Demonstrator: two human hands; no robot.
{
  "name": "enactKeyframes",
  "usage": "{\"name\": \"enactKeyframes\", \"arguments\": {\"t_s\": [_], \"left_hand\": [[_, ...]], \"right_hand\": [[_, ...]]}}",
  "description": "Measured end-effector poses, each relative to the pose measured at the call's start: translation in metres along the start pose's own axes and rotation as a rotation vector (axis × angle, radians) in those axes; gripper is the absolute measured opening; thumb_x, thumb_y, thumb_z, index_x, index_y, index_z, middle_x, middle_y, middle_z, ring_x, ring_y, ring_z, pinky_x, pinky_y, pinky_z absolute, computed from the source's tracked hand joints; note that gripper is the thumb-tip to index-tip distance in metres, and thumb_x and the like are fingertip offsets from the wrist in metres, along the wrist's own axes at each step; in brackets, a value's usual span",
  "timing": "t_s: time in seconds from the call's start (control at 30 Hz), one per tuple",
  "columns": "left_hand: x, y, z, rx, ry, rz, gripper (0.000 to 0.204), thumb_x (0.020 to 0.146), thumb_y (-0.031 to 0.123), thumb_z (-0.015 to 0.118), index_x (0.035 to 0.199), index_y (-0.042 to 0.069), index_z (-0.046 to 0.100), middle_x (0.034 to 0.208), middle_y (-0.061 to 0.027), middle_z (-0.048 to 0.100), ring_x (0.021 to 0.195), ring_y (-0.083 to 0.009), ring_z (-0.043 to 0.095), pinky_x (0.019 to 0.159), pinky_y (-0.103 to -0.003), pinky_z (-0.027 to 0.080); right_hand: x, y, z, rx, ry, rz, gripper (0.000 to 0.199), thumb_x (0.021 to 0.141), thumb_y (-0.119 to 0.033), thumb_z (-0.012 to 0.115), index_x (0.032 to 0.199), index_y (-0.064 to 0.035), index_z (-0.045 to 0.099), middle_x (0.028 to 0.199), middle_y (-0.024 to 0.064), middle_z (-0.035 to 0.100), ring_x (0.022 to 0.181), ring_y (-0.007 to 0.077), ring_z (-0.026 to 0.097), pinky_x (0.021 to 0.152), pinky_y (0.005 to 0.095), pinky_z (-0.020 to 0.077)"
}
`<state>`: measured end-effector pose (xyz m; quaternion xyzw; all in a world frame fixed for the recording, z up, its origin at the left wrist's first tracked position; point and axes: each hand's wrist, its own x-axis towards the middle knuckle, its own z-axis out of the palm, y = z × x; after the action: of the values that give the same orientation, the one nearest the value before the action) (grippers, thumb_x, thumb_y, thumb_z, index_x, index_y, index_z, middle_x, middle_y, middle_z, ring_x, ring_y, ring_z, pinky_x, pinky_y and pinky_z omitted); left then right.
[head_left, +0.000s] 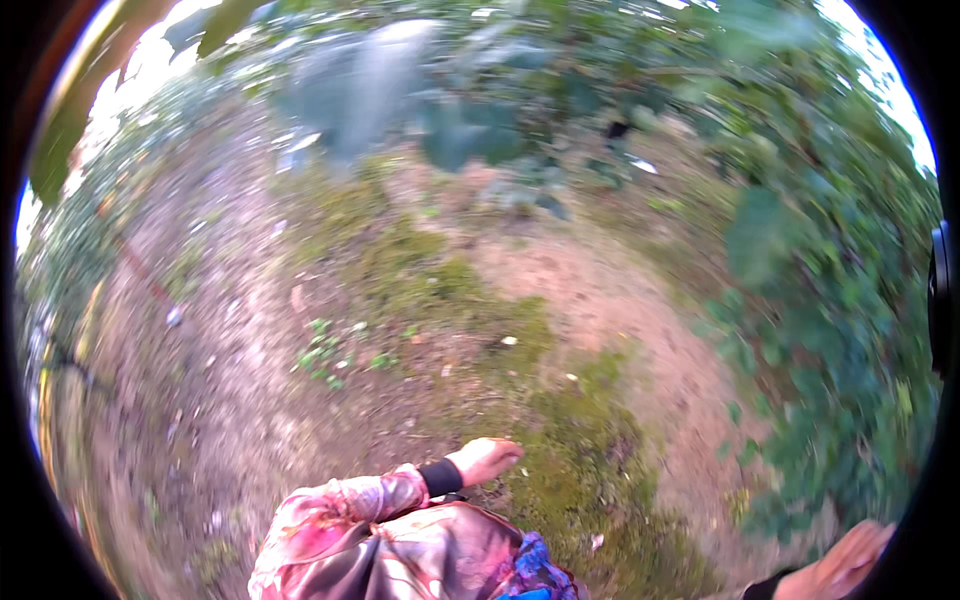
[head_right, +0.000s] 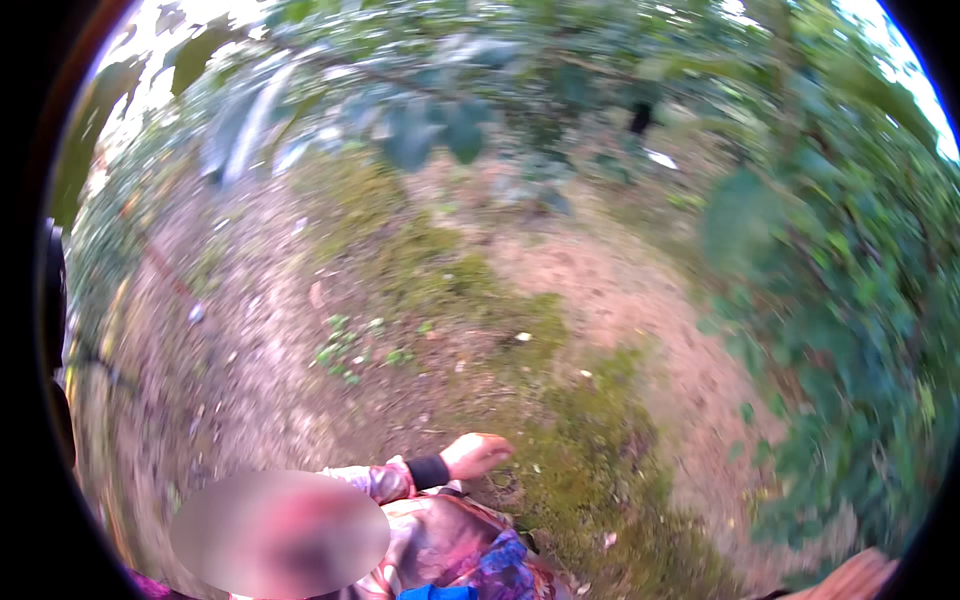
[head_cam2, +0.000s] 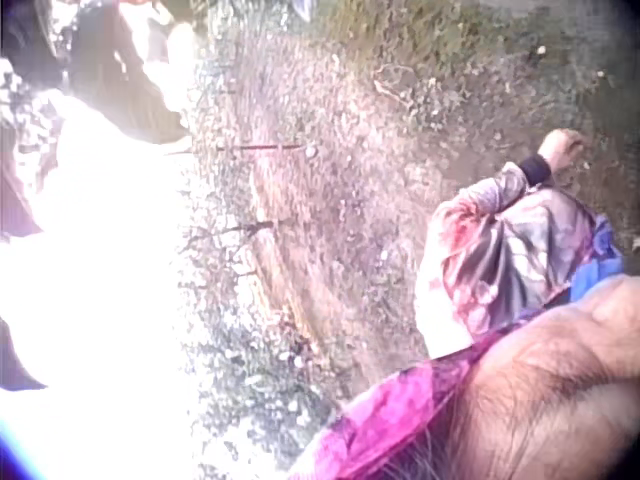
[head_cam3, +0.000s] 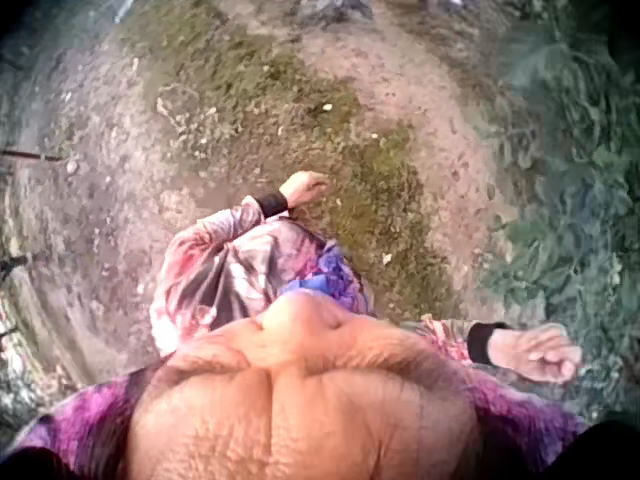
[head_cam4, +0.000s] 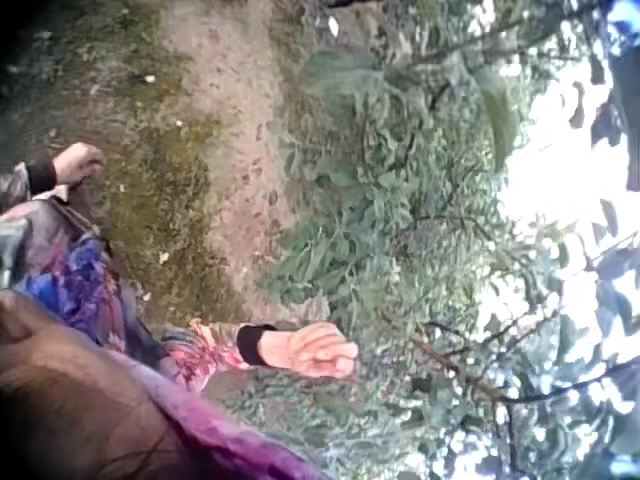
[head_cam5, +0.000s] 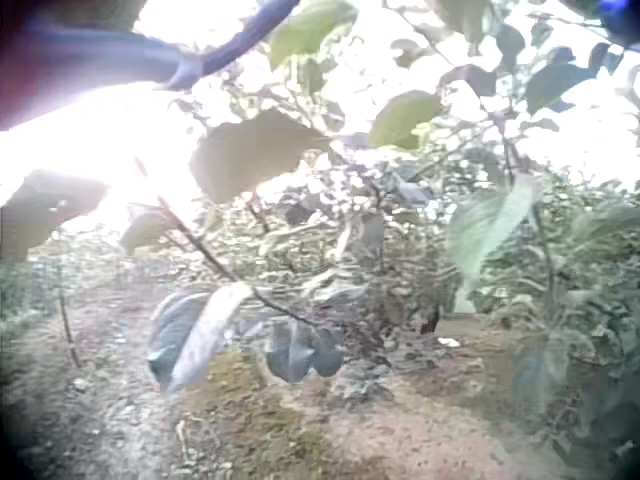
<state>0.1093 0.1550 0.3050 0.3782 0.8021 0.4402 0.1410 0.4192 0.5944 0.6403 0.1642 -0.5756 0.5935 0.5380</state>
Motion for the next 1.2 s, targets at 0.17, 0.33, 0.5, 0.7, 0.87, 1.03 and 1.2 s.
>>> {"name": "enactKeyframes", "arguments": {"t_s": [0.17,0.33,0.5,0.7,0.87,1.03,1.2], "left_hand": [[-0.015,0.009,-0.025,-0.016,-0.004,-0.069,0.026,0.095,0.023,0.055,0.113,0.006,0.062,0.105,-0.0169,0.066,0.099,-0.0342,0.064,0.086,-0.042,0.051],[-0.02,-0.022,-0.045,-0.027,0.052,-0.022,0.025,0.093,0.02,0.056,0.112,0.006,0.063,0.102,-0.0172,0.067,0.095,-0.034,0.065,0.084,-0.041,0.051],[-0.013,-0.05,-0.096,0.008,0.096,0.034,0.021,0.091,0.018,0.059,0.106,0.004,0.067,0.094,-0.0172,0.068,0.089,-0.0346,0.066,0.08,-0.041,0.052],[-0.014,-0.051,-0.159,-0.023,0.23,0.048,0.022,0.092,0.018,0.058,0.107,0.004,0.066,0.091,-0.0172,0.068,0.085,-0.0344,0.066,0.077,-0.041,0.052],[-0.04,-0.073,-0.19,-0.115,0.335,-0.012,0.022,0.092,0.016,0.059,0.108,0.003,0.067,0.088,-0.0155,0.07,0.078,-0.0236,0.068,0.072,-0.034,0.053],[-0.081,-0.11,-0.225,-0.161,0.459,-0.12,0.02,0.093,0.016,0.06,0.106,0.002,0.067,0.085,-0.0103,0.07,0.077,-0.0164,0.066,0.071,-0.031,0.052],[-0.117,-0.135,-0.239,-0.195,0.582,-0.21,0.02,0.093,0.019,0.06,0.103,0.004,0.068,0.081,-0.0121,0.069,0.072,-0.0198,0.067,0.066,-0.032,0.052]], "right_hand": [[-0.035,0.134,0.128,-0.844,-0.514,0.563,0.032,0.078,0.001,0.058,0.108,-0.0005,0.068,0.12,0.0079,0.06,0.099,0.0189,0.062,0.076,0.0249,0.0483],[-0.076,0.21,0.198,-0.767,-0.548,0.602,0.028,0.077,0.001,0.067,0.105,0.003,0.069,0.103,0.0121,0.067,0.085,0.0179,0.066,0.07,0.0262,0.0521],[-0.055,0.232,0.313,-0.552,-0.502,0.641,0.017,0.086,-0.005,0.066,0.1,0.0035,0.07,0.08,0.0088,0.069,0.071,0.012,0.066,0.063,0.0245,0.0508],[-0.031,0.27,0.457,-0.284,-0.623,0.411,0.014,0.089,-0.004,0.064,0.102,-0.0001,0.069,0.086,0.0033,0.065,0.07,0.0079,0.061,0.059,0.0224,0.0497],[-0.033,0.321,0.521,-0.236,-0.679,0.477,0.014,0.093,-0.013,0.065,0.086,-0.0008,0.066,0.082,0.0011,0.065,0.065,0.0055,0.056,0.055,0.0196,0.0452],[-0.041,0.316,0.611,-0.085,-0.712,0.45,0.015,0.09,-0.014,0.07,0.095,-0.0006,0.066,0.075,0.0006,0.062,0.061,0.0045,0.055,0.054,0.0202,0.0454],[-0.041,0.317,0.676,-0.001,-0.522,0.413,0.051,0.085,-0.018,0.076,0.125,0.0,0.05,0.085,0.0055,0.063,0.059,0.0059,0.055,0.052,0.0205,0.0453]]}}
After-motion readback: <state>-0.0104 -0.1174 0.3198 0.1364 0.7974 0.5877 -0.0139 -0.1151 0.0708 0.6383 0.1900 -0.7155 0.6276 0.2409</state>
